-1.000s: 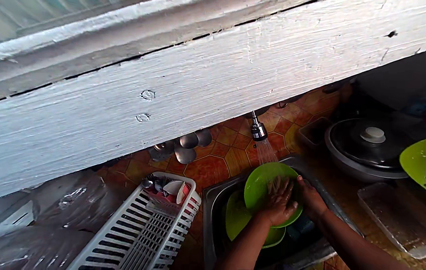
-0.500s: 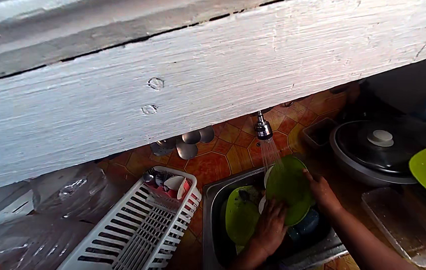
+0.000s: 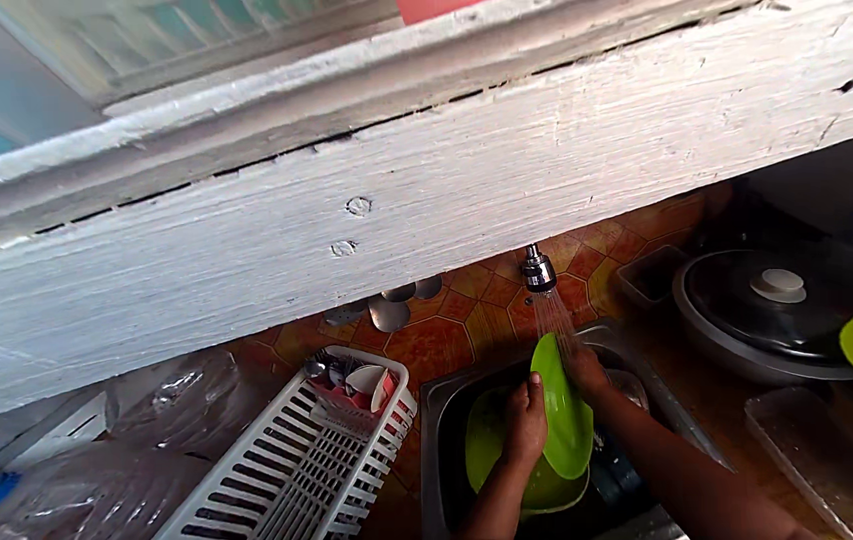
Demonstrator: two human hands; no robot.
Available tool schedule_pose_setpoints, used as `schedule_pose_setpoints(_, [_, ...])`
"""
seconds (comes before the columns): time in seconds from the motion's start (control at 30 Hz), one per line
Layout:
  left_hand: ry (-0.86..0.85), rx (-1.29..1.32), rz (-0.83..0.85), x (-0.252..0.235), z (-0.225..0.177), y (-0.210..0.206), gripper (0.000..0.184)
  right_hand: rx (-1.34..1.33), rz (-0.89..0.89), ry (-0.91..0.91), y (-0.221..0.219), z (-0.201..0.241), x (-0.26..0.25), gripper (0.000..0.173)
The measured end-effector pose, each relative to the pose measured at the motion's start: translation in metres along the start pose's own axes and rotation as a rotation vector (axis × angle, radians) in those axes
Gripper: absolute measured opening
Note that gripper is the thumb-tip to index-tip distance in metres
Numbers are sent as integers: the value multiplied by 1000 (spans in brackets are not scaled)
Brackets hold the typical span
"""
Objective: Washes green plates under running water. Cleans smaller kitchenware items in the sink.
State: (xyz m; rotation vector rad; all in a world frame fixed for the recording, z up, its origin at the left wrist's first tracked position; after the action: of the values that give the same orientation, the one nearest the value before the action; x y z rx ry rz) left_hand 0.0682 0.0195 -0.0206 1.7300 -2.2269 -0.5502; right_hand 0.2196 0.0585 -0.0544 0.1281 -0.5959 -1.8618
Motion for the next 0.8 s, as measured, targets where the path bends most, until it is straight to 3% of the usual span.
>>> schedule_pose_setpoints(0.1, [96,103,-50,-11,1,-8,50,107,-65,-25,-2,13,13,48])
schedule_pose_setpoints(0.2, [177,217,-130,-23,2,-11,51,57,-83,114,-16,12,38,47])
schedule_pose_setpoints(0.27, [243,324,-169,-28,5,-12,52,66,-130,298,-27,-2,55,47])
schedule_pose_setpoints(0.37, [331,458,-275,-30,0,-11,53,209,-319,727,-43,-38,75,48])
schedule_pose_setpoints(0.43, [364,499,-323,-29,-3,-6,51,270,-352,864,-41,-62,79,50])
schedule_pose_setpoints(0.5, [393,520,-346,-29,-2,1,50,242,-316,802,-33,-83,76,53])
schedule_pose_setpoints(0.57, [399,543,-361,-27,8,6,49,112,-219,581,-25,-93,72,55])
schedule_pose_setpoints(0.73, [393,495,-271,-11,9,23,45,-23,-26,122,-3,-84,60,47])
schedule_pose_setpoints(0.8, [365,460,-215,-4,11,33,45,-50,0,22,6,-78,53,44])
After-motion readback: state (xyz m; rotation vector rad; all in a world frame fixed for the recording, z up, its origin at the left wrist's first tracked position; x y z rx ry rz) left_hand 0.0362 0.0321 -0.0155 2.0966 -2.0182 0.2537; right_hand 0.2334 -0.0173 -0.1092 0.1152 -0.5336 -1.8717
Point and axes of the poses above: each hand's wrist, its own x-axis away from the middle knuckle, its own y-axis out of the back of the hand, z = x × y, the point moved 2 cm from there along -x, towards the middle knuckle, and after that the axes turned 1 degree about -y, right-handed, at the moved point
